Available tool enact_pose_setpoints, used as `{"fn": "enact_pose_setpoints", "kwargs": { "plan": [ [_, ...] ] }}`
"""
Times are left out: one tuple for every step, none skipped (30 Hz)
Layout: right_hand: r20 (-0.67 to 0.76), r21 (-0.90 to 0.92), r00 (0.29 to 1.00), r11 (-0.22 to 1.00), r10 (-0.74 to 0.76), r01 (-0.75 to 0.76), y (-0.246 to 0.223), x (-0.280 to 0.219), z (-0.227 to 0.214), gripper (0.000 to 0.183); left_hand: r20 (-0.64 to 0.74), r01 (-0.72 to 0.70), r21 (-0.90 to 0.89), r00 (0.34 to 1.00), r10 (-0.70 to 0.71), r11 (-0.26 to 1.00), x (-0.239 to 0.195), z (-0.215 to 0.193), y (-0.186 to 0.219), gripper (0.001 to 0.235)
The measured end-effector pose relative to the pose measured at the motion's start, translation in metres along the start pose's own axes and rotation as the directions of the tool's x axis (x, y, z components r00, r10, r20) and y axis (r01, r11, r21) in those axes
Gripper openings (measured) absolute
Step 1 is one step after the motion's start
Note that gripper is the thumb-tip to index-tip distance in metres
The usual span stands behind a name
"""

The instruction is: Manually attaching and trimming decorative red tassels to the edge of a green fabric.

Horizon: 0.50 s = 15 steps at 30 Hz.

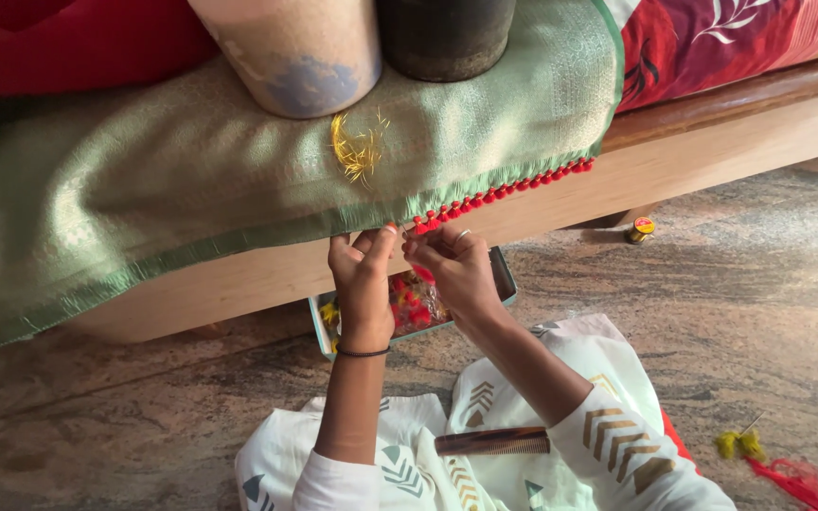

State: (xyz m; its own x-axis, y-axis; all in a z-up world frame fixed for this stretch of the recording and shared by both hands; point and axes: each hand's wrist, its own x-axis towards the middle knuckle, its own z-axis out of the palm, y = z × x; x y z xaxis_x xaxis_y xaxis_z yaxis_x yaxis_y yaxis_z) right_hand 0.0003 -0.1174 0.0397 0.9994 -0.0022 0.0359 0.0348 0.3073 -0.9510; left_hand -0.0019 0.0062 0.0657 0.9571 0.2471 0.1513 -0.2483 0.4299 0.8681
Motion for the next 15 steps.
{"fn": "enact_pose_setpoints", "kwargs": {
  "plan": [
    [0.017,0.028,1.0,0.999,-0.02,0.02,-0.005,0.0,0.003,0.011,0.003,-0.002,-0.014,1.0,0.002,1.0,0.001,-0.002,-0.004,0.035],
    [0.032,0.056,0.999,0.998,-0.039,0.038,-0.009,0.0,0.006,0.012,0.007,-0.002,-0.027,1.0,0.003,1.0,0.002,-0.004,-0.009,0.035],
    [0.031,0.057,0.999,0.998,-0.039,0.037,-0.009,0.001,0.006,0.012,0.007,-0.002,-0.026,1.0,0.002,1.0,0.001,-0.002,-0.006,0.035],
    [0.04,0.089,0.998,0.995,-0.044,0.04,-0.009,0.001,0.007,0.013,0.012,-0.002,-0.04,1.0,0.003,0.999,-0.001,0.001,-0.002,0.035],
    [0.048,0.121,0.998,0.992,-0.049,0.043,-0.009,0.002,0.007,0.015,0.016,-0.003,-0.054,1.0,0.004,0.999,-0.002,0.003,0.001,0.034],
    [0.047,0.121,0.998,0.992,-0.052,0.046,-0.008,0.002,0.007,0.015,0.019,-0.004,-0.055,1.0,0.005,0.998,0.001,0.0,-0.002,0.034],
    [0.047,0.115,0.998,0.993,-0.038,0.033,-0.008,0.002,0.006,0.016,0.007,0.024,-0.087,1.0,-0.024,0.996,0.004,-0.004,-0.006,0.031],
    [0.046,0.108,0.999,0.994,-0.025,0.02,-0.007,0.001,0.005,0.017,-0.002,0.053,-0.119,0.999,-0.054,0.991,0.006,-0.007,-0.01,0.028],
    [0.042,0.107,0.999,0.994,-0.027,0.022,-0.008,0.001,0.003,0.017,0.002,0.054,-0.12,0.999,-0.055,0.991,0.005,-0.003,-0.004,0.028],
    [0.045,0.089,0.999,0.996,-0.015,0.01,-0.009,-0.001,0.003,0.018,0.006,0.057,-0.113,0.998,-0.057,0.992,0.004,0.0,0.003,0.026],
    [0.047,0.072,0.999,0.997,-0.002,-0.001,-0.009,-0.002,0.003,0.019,0.011,0.06,-0.105,0.998,-0.059,0.993,0.002,0.003,0.01,0.024],
    [0.046,0.073,0.999,0.997,-0.003,-0.001,-0.006,-0.003,0.002,0.019,0.012,0.059,-0.104,0.998,-0.058,0.993,0.0,0.005,0.011,0.024],
    [0.053,0.084,0.999,0.996,0.011,-0.016,-0.003,-0.003,0.001,0.018,0.024,0.042,-0.056,0.999,-0.041,0.998,-0.001,0.007,0.013,0.024],
    [0.06,0.095,0.998,0.995,0.022,-0.027,-0.002,-0.002,0.0,0.018,0.039,0.022,-0.009,0.999,-0.022,1.0,-0.002,0.01,0.015,0.025],
    [0.06,0.096,0.998,0.995,0.018,-0.023,-0.003,-0.003,0.001,0.018,0.041,0.019,-0.009,0.999,-0.019,1.0,0.0,0.007,0.009,0.025]
  ]
}}
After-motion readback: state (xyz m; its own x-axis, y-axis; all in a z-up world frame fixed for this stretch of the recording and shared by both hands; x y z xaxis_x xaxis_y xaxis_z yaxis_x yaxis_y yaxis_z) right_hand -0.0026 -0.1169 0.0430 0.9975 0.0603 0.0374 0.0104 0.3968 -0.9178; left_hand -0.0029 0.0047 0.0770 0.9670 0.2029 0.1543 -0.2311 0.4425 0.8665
